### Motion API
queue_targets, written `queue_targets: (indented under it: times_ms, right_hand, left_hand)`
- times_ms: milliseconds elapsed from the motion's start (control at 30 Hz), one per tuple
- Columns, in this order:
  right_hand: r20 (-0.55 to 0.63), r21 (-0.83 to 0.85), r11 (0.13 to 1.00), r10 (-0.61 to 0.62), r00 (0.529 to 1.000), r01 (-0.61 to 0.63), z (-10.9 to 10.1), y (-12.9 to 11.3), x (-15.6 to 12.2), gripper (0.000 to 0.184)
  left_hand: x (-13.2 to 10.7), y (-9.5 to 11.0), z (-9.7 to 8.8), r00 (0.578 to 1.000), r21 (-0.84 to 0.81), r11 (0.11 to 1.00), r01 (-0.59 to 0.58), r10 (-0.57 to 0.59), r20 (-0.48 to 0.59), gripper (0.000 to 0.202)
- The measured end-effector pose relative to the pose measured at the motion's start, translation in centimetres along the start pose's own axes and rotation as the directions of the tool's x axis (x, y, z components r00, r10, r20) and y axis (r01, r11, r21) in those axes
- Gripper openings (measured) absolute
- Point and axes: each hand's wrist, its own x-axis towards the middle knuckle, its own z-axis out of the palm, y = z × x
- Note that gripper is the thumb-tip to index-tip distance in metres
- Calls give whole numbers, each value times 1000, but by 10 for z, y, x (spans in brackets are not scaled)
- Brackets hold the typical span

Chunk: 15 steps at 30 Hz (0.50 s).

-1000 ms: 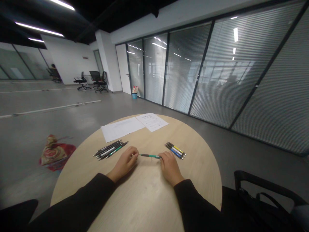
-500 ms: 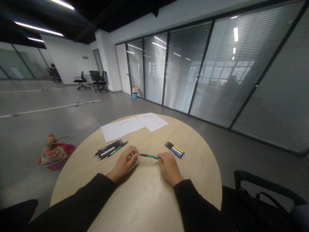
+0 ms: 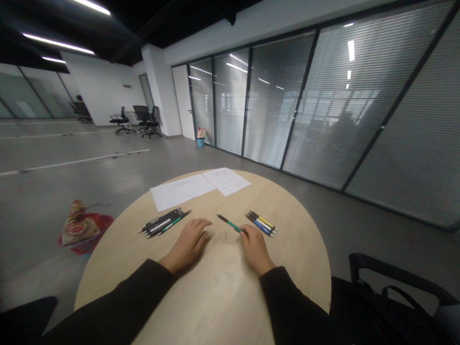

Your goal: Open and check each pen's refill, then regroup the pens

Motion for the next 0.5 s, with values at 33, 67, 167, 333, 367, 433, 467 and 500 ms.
queue_targets:
  times_ms: [33,67,167,333,367,433,467,500]
  right_hand:
    - [-7,14,1000,8,1000,-8,0,1,0,21]
    - [-12,26,1000,14,1000,-14,0,1,1,22]
    - [-28,42,999,24,999,-23,-1,2,1,24]
    - [-33,34,999,34,999,-33,0,2,1,25]
    - [-35,34,999,37,999,-36,0,3,1,25]
    - [-39,39,999,39,998,-37,0,3,1,25]
    - [-39,41,999,38,999,-36,1,4,1,25]
    - [-39,43,998,37,999,-35,1,5,1,25]
  left_hand:
    - [0,2,0,998,51,998,-49,46,52,31]
    - [0,4,2,991,95,991,-97,87,102,34]
    - [0,8,8,965,197,959,-203,162,204,42]
    - [-1,7,16,945,248,934,-257,189,269,44]
    - [-1,7,16,941,245,933,-262,191,281,43]
    - [0,7,15,935,232,935,-269,195,297,42]
    - [0,8,14,934,222,937,-271,199,298,42]
    - [1,9,14,934,211,939,-271,204,293,41]
